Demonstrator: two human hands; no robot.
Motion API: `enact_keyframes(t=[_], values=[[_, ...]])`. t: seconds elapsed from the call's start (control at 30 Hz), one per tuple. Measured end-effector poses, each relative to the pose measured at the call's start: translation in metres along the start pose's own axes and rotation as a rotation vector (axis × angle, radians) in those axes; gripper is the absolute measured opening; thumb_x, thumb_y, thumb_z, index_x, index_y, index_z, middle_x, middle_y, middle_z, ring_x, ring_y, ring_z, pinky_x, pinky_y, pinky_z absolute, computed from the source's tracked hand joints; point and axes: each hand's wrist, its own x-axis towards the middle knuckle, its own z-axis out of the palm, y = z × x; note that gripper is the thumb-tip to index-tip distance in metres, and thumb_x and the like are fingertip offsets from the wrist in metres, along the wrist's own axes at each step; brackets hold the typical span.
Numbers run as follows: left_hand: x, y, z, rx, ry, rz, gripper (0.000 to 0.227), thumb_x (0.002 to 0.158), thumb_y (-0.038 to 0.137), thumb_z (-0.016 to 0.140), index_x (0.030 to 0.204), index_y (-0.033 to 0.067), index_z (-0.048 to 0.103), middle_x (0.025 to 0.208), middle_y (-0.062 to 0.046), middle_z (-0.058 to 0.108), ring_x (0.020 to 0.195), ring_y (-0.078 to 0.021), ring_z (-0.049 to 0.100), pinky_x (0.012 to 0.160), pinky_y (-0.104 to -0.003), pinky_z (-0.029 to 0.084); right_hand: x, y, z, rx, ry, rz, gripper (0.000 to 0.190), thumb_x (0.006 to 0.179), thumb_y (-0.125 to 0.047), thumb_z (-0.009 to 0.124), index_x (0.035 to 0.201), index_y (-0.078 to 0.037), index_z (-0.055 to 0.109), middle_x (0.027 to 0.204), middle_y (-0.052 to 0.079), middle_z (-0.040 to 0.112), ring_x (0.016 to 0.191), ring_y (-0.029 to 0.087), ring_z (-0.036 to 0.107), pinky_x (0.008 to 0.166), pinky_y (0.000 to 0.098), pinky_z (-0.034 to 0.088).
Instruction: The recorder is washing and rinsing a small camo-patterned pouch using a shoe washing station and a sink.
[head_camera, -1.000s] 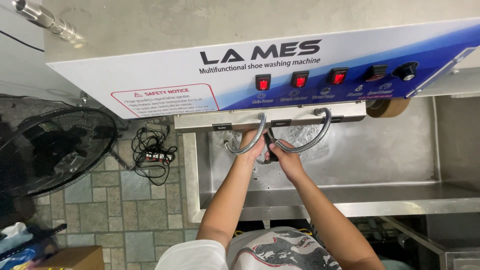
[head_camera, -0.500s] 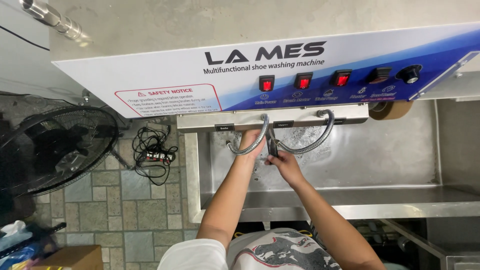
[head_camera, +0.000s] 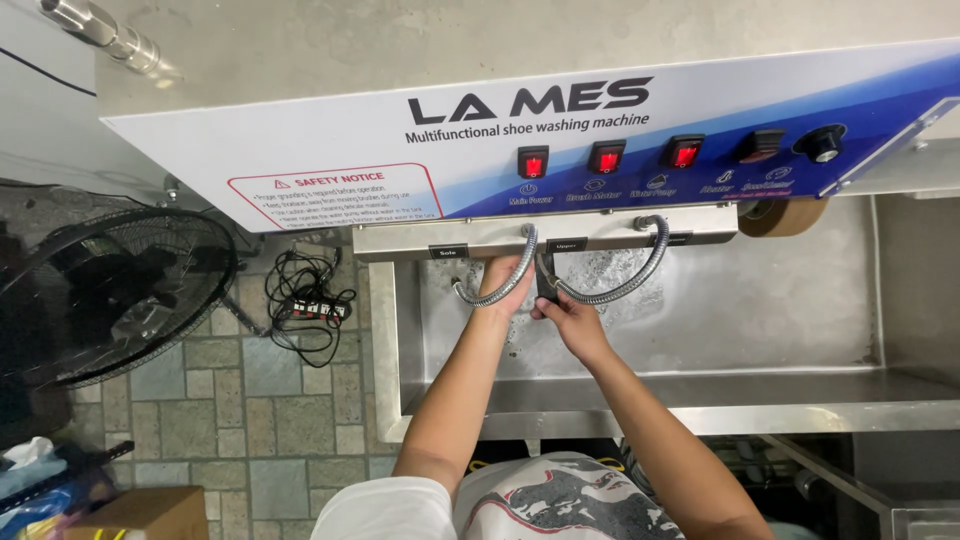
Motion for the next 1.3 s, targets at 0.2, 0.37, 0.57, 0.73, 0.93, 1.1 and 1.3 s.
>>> enact_keyframes(t=[0.2,0.37,0.57,0.73,0.93,1.1,1.3], values=[[-0.016,0.034,0.056,-0.370,0.106,-0.025,0.042,0.083,-0.013,0.058,0.124,-0.0048,0.060,0.126,-0.015,0.064,0.118,-0.0237,0.063,0.107,-0.032,0.049,0.000,0.007,-0.001,0.000,-0.055,-0.012,0.015,0.099,-0.012,0.065,0.101,0.001,0.070,0.087,0.006,0.073,0.084,0.014,0.069,0.082,0.0301,0.055],[-0.021,0.027,0.053,-0.265,0.106,0.006,0.044,0.086,-0.011,0.057,0.130,-0.0058,0.058,0.131,-0.017,0.061,0.121,-0.0266,0.060,0.107,-0.036,0.046,0.000,-0.012,0.006,-0.052,-0.019,0.007,0.017,0.100,-0.015,0.062,0.100,0.000,0.070,0.086,0.004,0.072,0.083,0.013,0.066,0.081,0.0281,0.053],[-0.022,0.036,0.065,-0.253,0.137,0.012,0.044,0.087,-0.010,0.056,0.130,-0.0076,0.057,0.131,-0.017,0.062,0.122,-0.0257,0.061,0.108,-0.035,0.046,0.004,-0.010,0.005,-0.011,-0.020,-0.005,0.017,0.099,-0.014,0.062,0.100,0.002,0.069,0.085,0.005,0.072,0.081,0.014,0.067,0.078,0.0302,0.055],[-0.027,0.041,0.072,-0.127,0.092,-0.001,0.034,0.092,-0.009,0.054,0.126,-0.0080,0.060,0.124,-0.017,0.064,0.115,-0.0248,0.061,0.102,-0.035,0.049,0.005,-0.017,0.007,0.047,-0.003,0.005,0.013,0.098,-0.013,0.062,0.100,-0.001,0.067,0.083,0.006,0.070,0.078,0.014,0.067,0.075,0.0308,0.056],[-0.048,0.054,0.093,0.669,0.236,-0.128,0.016,0.103,0.002,0.055,0.104,-0.0102,0.065,0.094,-0.019,0.063,0.074,-0.0276,0.061,0.058,-0.041,0.050,0.020,-0.045,0.011,-0.069,0.016,-0.056,0.015,0.100,-0.012,0.062,0.095,0.001,0.067,0.081,0.007,0.071,0.075,0.014,0.065,0.071,0.0297,0.053],[-0.017,0.026,0.032,-0.357,0.318,-0.140,0.025,0.089,-0.009,0.047,0.095,-0.0066,0.071,0.099,-0.018,0.062,0.078,-0.0238,0.068,0.066,-0.033,0.059,0.021,-0.041,0.010,0.023,-0.044,-0.012,0.015,0.100,-0.012,0.063,0.095,0.002,0.067,0.080,0.007,0.071,0.074,0.014,0.065,0.072,0.0294,0.054],[-0.043,0.055,0.086,0.904,0.168,0.107,0.017,0.095,-0.004,0.058,0.083,-0.0062,0.069,0.099,-0.013,0.064,0.072,-0.0211,0.066,0.055,-0.037,0.056,0.017,-0.038,0.012,0.009,0.021,-0.011,0.017,0.098,-0.011,0.062,0.093,0.004,0.068,0.082,0.008,0.073,0.075,0.015,0.067,0.073,0.0298,0.056]])
